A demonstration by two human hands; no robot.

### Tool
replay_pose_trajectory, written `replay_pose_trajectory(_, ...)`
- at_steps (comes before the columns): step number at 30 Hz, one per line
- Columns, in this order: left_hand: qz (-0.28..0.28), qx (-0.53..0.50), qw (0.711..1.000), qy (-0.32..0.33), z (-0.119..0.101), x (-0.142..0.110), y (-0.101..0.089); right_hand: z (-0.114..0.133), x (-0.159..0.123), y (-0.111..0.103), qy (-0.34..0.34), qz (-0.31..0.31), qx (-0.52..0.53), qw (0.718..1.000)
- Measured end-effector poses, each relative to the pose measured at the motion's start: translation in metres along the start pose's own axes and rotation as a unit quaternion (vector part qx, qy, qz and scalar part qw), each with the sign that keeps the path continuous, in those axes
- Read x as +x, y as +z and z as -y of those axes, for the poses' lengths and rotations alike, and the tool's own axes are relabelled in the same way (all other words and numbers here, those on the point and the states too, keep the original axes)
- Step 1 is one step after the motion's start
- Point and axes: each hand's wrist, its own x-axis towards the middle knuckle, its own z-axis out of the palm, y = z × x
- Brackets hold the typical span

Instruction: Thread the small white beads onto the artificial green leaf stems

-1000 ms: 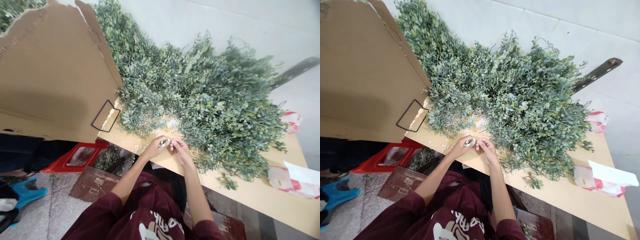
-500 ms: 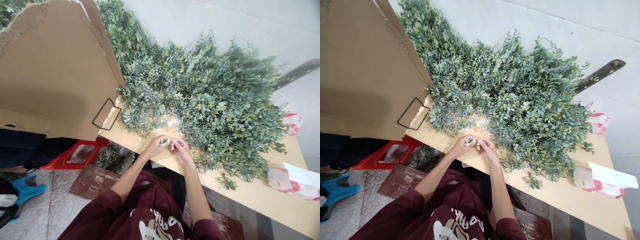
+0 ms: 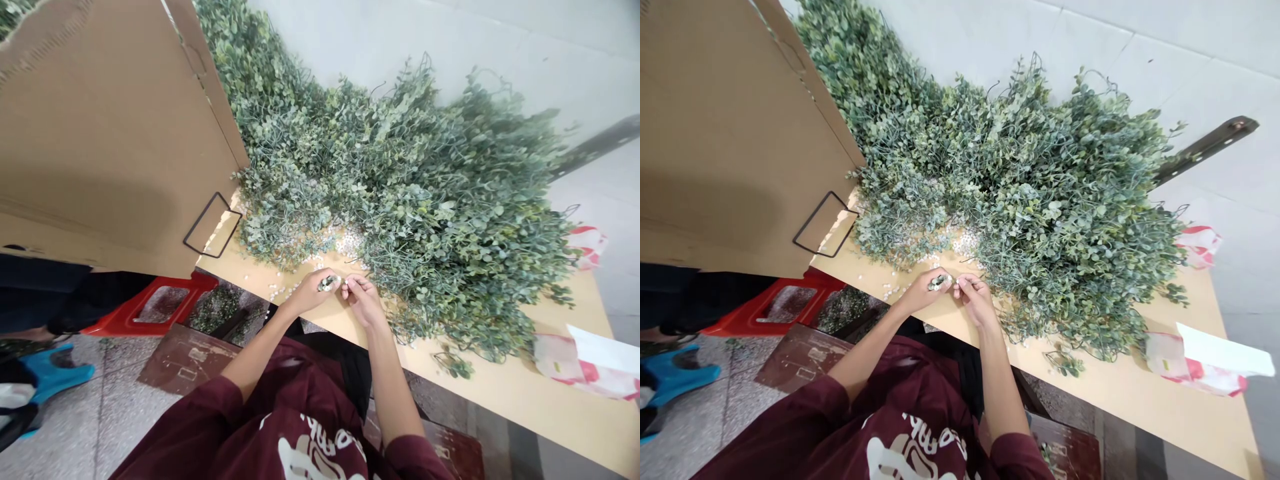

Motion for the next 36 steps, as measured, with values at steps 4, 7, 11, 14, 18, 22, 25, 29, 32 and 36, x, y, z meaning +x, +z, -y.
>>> replay_pose_trajectory(4, -0.002, 0.001, 1.000, 0.002, -0.0018, 0.0001, -0.0002, -0.0004, 0.0004, -0.0001, 0.000, -0.006, -0.006, 1.000)
replay_pose_trajectory(7, -0.003, 0.003, 1.000, 0.004, -0.0025, 0.0000, -0.0002, 0.0001, 0.0004, 0.0004, -0.002, -0.008, -0.003, 1.000)
replay_pose_trajectory(11, -0.002, 0.009, 1.000, -0.002, -0.0030, 0.0001, -0.0003, 0.0009, 0.0003, 0.0014, -0.001, -0.011, -0.005, 1.000)
replay_pose_trajectory(14, 0.001, 0.013, 1.000, -0.002, -0.0029, 0.0004, -0.0003, 0.0010, 0.0000, 0.0016, 0.002, -0.013, 0.000, 1.000)
replay_pose_trajectory(18, 0.003, 0.008, 1.000, 0.000, -0.0024, 0.0006, -0.0003, 0.0003, 0.0001, 0.0002, 0.005, -0.010, 0.002, 1.000)
replay_pose_trajectory(22, 0.006, 0.002, 1.000, 0.002, -0.0034, 0.0006, -0.0006, -0.0009, 0.0007, -0.0009, 0.004, -0.006, -0.008, 1.000)
replay_pose_trajectory(25, 0.007, 0.005, 1.000, -0.003, -0.0047, 0.0007, -0.0009, -0.0020, 0.0010, -0.0008, -0.002, -0.005, -0.015, 1.000)
replay_pose_trajectory(29, 0.005, 0.005, 1.000, -0.005, -0.0042, 0.0009, -0.0007, -0.0037, 0.0009, 0.0001, -0.011, -0.012, -0.021, 1.000)
replay_pose_trajectory(32, 0.004, -0.001, 1.000, 0.000, -0.0026, 0.0011, -0.0004, -0.0049, 0.0008, 0.0013, -0.015, -0.015, -0.025, 0.999)
replay_pose_trajectory(36, 0.007, -0.001, 1.000, 0.002, -0.0020, 0.0016, -0.0005, -0.0052, 0.0002, 0.0050, -0.021, -0.017, -0.023, 0.999)
